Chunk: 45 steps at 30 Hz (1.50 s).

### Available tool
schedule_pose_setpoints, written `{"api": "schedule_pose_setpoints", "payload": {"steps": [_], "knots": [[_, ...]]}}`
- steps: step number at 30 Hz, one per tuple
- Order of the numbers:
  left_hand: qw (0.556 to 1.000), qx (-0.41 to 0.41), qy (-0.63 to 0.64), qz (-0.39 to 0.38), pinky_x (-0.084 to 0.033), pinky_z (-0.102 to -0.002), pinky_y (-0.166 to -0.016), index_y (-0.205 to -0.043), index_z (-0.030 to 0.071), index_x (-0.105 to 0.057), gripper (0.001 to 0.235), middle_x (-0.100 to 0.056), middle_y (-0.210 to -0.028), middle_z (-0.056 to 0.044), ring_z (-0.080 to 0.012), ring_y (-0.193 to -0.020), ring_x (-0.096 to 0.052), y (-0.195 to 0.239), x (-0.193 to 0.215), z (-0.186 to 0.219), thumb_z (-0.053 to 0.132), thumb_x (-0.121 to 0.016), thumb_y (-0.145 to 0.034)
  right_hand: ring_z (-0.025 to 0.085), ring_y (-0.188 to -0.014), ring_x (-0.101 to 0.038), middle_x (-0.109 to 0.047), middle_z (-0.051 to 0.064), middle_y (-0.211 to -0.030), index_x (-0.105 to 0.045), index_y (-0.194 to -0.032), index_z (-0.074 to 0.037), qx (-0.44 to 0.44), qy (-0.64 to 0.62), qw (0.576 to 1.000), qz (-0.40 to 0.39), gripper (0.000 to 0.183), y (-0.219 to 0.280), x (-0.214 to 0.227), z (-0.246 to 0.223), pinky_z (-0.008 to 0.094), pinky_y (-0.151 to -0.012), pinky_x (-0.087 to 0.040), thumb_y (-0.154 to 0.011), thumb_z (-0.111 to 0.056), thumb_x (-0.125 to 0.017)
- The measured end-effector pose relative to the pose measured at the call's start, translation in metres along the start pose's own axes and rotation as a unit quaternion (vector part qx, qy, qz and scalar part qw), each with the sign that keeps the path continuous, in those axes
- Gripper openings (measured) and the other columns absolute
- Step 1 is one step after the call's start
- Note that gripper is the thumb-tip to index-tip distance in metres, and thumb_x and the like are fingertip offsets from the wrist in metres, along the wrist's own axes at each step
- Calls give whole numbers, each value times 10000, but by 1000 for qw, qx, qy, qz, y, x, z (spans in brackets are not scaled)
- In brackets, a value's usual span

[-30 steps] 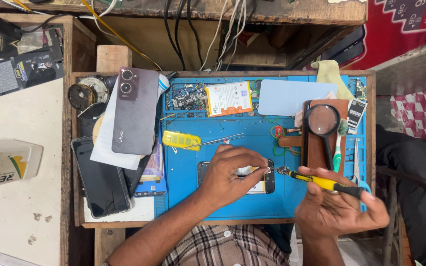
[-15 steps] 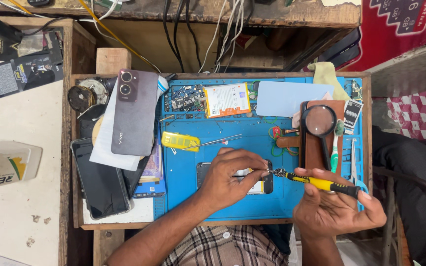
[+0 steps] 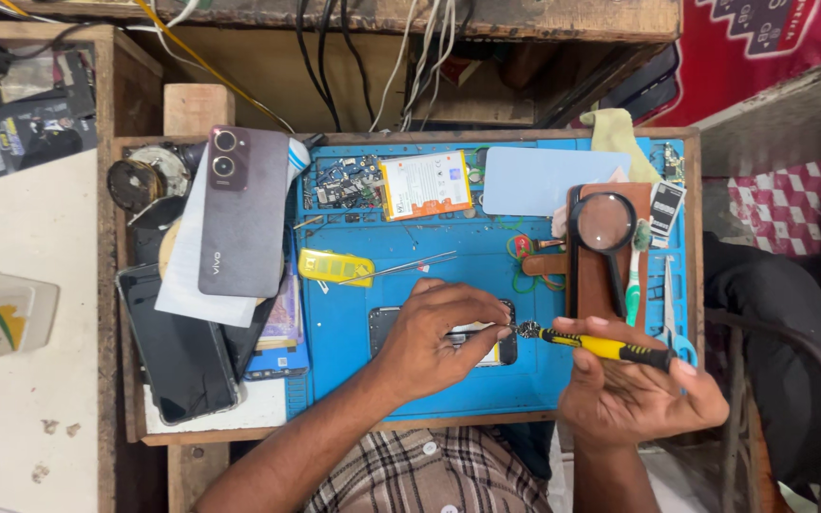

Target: The person uses a yellow-handled screwdriver to remove and reinsert screws on a disassembled smartphone, then briefly powers on the device to check the screen. They continue adjusting internal components and handling the phone casing and a blue plastic tray on a cluttered workbench.

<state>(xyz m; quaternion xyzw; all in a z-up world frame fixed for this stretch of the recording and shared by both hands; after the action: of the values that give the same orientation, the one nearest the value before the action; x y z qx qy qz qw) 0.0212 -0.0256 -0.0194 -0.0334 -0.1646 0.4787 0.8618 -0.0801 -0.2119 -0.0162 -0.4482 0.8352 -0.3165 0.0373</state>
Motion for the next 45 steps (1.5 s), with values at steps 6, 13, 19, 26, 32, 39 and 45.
{"api": "schedule_pose_setpoints", "payload": {"steps": [6,13,19,26,32,39,45], "knots": [[993,-14,-114,-42,-425,-420,-983,-1264,152,-703,470,-704,-1214,-32,-234,-1133,-630,-1,1,7,292,-823,-832,288,-998,-759,-662,290,-1132,-214,-1361,-183,6,13,1000,23,558,5,16,11,419,-870,-718,-1104,-81,-699],[954,-51,-276,-109,-385,-519,-1046,-1262,88,-653,653,-568,-1371,-158,-347,-1285,-508,9,-10,11,379,-841,-709,324,-961,-751,-609,306,-1147,-211,-1328,-182,42,81,995,-28,574,21,16,28,452,-817,-726,-1017,-57,-677],[941,-62,-305,-135,-407,-510,-1037,-1259,75,-670,639,-599,-1326,-135,-323,-1212,-546,12,-10,8,355,-844,-712,322,-940,-754,-591,300,-1141,-213,-1316,-176,44,76,996,-30,573,26,12,30,451,-803,-724,-1004,-59,-678],[985,-61,-150,-53,-532,-433,-996,-1175,106,-732,596,-648,-1279,-108,-315,-1140,-616,8,20,13,336,-883,-647,305,-958,-772,-671,263,-1129,-210,-1374,-200,-4,41,998,39,573,26,32,33,406,-837,-715,-1120,-86,-710],[998,-33,46,-37,-553,-394,-1081,-1217,66,-727,617,-711,-1307,-109,-263,-1159,-704,-1,64,10,298,-881,-667,316,-931,-758,-650,261,-1078,-198,-1392,-161,-59,22,993,97,586,29,45,42,428,-862,-712,-1146,-92,-725],[898,143,416,8,-596,-381,-997,-1323,-57,-667,670,-705,-1266,-192,-230,-1105,-695,0,81,-13,338,-862,-818,333,-998,-742,-625,263,-1114,-149,-1438,-138,-34,106,994,15,532,28,52,44,407,-931,-645,-1212,-96,-629],[866,175,467,-33,-593,-397,-986,-1334,-89,-636,745,-689,-1268,-271,-271,-1102,-695,7,71,-24,419,-858,-836,291,-959,-750,-661,230,-1098,-161,-1401,-167,-28,64,997,20,533,30,64,52,376,-894,-677,-1199,-118,-652]]}}
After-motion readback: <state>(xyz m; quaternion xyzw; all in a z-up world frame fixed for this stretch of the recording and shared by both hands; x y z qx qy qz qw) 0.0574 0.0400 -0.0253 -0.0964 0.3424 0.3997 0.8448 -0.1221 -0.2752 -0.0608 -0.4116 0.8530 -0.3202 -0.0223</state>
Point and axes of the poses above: each hand's wrist, its own y-axis away from the middle knuckle, its own x-axis out of the back of the hand, z = x × y, the point moved 2 cm from there along -y, towards the middle knuckle
